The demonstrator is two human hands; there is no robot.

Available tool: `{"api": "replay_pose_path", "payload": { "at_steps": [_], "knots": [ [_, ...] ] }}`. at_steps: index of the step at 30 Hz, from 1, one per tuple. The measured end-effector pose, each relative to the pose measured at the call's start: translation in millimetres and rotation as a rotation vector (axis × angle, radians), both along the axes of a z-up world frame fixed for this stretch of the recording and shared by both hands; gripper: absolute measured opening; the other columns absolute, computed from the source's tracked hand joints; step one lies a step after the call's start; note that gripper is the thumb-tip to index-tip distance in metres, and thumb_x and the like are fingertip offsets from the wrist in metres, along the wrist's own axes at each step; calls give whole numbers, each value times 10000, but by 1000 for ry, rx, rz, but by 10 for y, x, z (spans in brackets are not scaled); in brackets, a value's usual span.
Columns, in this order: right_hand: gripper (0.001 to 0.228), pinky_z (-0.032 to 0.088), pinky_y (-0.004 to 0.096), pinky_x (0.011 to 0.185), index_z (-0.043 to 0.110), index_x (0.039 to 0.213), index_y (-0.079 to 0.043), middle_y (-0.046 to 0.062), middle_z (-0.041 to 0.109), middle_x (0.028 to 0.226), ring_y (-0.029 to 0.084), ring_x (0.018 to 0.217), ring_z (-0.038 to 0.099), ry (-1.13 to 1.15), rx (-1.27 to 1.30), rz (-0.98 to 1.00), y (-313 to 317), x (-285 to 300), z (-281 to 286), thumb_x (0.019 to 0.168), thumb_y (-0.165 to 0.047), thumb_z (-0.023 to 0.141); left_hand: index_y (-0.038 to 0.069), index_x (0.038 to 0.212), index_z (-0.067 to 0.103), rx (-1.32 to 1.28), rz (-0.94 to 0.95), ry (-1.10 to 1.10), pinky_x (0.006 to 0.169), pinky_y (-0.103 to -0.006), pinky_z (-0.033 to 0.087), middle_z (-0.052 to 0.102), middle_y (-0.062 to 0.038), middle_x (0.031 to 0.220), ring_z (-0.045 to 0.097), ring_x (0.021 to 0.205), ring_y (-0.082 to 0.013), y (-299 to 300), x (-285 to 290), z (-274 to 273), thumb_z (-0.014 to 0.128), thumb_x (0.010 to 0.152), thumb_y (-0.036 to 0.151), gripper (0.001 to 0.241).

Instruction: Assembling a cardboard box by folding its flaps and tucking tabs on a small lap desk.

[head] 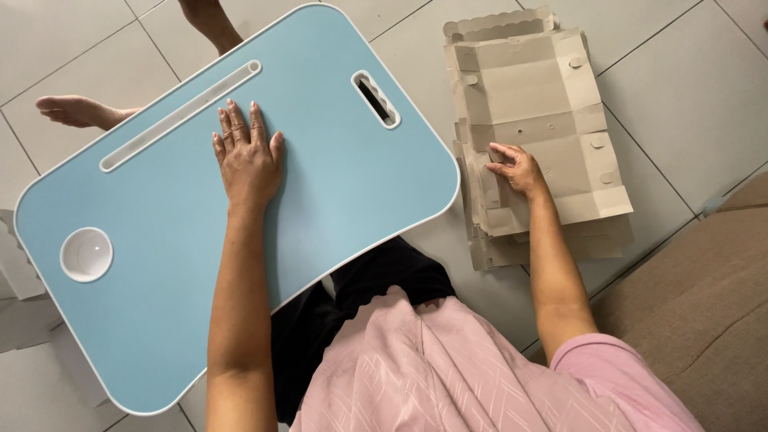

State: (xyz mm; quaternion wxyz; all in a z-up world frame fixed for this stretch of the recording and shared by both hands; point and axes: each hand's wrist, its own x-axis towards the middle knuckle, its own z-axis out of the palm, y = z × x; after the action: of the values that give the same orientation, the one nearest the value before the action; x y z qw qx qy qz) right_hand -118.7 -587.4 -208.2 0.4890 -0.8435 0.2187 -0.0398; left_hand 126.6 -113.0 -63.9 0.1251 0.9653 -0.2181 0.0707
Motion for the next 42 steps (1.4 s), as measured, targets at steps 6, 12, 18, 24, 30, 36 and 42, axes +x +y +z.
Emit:
{"api": "replay_pose_path", "payload": {
  "at_steps": [6, 12, 18, 24, 30, 36, 42],
  "knots": [
    [420, 463, 414, 1085, 687, 1362, -238, 92, 680, 1267, 251, 1271, 594, -99, -16, -4, -67, -24, -200, 962, -327, 776, 126, 1628, 329, -2, 3, 3, 1209, -605, 147, 207, -219, 1669, 142, 1544, -372, -1, 1, 5, 383, 1100, 493, 646],
    [375, 456, 410, 1075, 667, 1404, -220, 111, 674, 1318, 271, 1270, 591, -116, -25, -35, -85, -100, -154, 1048, -136, 580, 131, 1629, 321, -2, 4, 17, 1217, -598, 138, 201, -214, 1673, 138, 1547, -367, -2, -14, 20, 369, 1101, 500, 645],
    [740, 455, 528, 1097, 448, 1575, -164, 323, 588, 1359, 475, 1272, 545, -73, -80, -106, 138, -91, 249, 875, 77, 453, 140, 1629, 321, 3, 5, 21, 1215, -597, 138, 206, -213, 1671, 141, 1546, -367, 6, -12, 30, 362, 1099, 514, 650],
    [253, 594, 417, 879, 619, 889, -143, 42, 609, 1053, 316, 1030, 688, -186, -522, -186, -19, -88, -348, 815, 34, 783, 149, 1626, 338, -8, 3, 8, 1211, -595, 144, 221, -208, 1670, 151, 1545, -365, 8, -1, 20, 354, 1098, 525, 648],
    [450, 603, 495, 899, 718, 1227, -375, 34, 550, 1244, 348, 1081, 691, 342, -580, -170, 101, -224, -270, 808, -288, 856, 143, 1622, 345, -7, -4, -3, 1207, -608, 148, 225, -217, 1665, 160, 1540, -381, 3, -11, 17, 383, 1097, 507, 640],
    [553, 574, 548, 951, 582, 1399, -517, 111, 523, 1293, 435, 1129, 671, 519, -481, -105, 76, -216, -298, 973, -165, 579, 195, 1614, 369, 32, -38, -72, 1135, -718, 213, 260, -208, 1650, 197, 1512, -433, -108, -28, -38, 492, 1083, 310, 557],
    [652, 527, 567, 1001, 636, 1400, -383, 275, 685, 1209, 498, 1146, 653, 427, -448, -21, -98, -149, -354, 889, -10, 477, 179, 1542, 498, 64, -152, -184, 1082, -711, 320, 324, -222, 1624, 299, 1478, -450, -389, -191, -43, 664, 984, 251, 587]
  ]
}}
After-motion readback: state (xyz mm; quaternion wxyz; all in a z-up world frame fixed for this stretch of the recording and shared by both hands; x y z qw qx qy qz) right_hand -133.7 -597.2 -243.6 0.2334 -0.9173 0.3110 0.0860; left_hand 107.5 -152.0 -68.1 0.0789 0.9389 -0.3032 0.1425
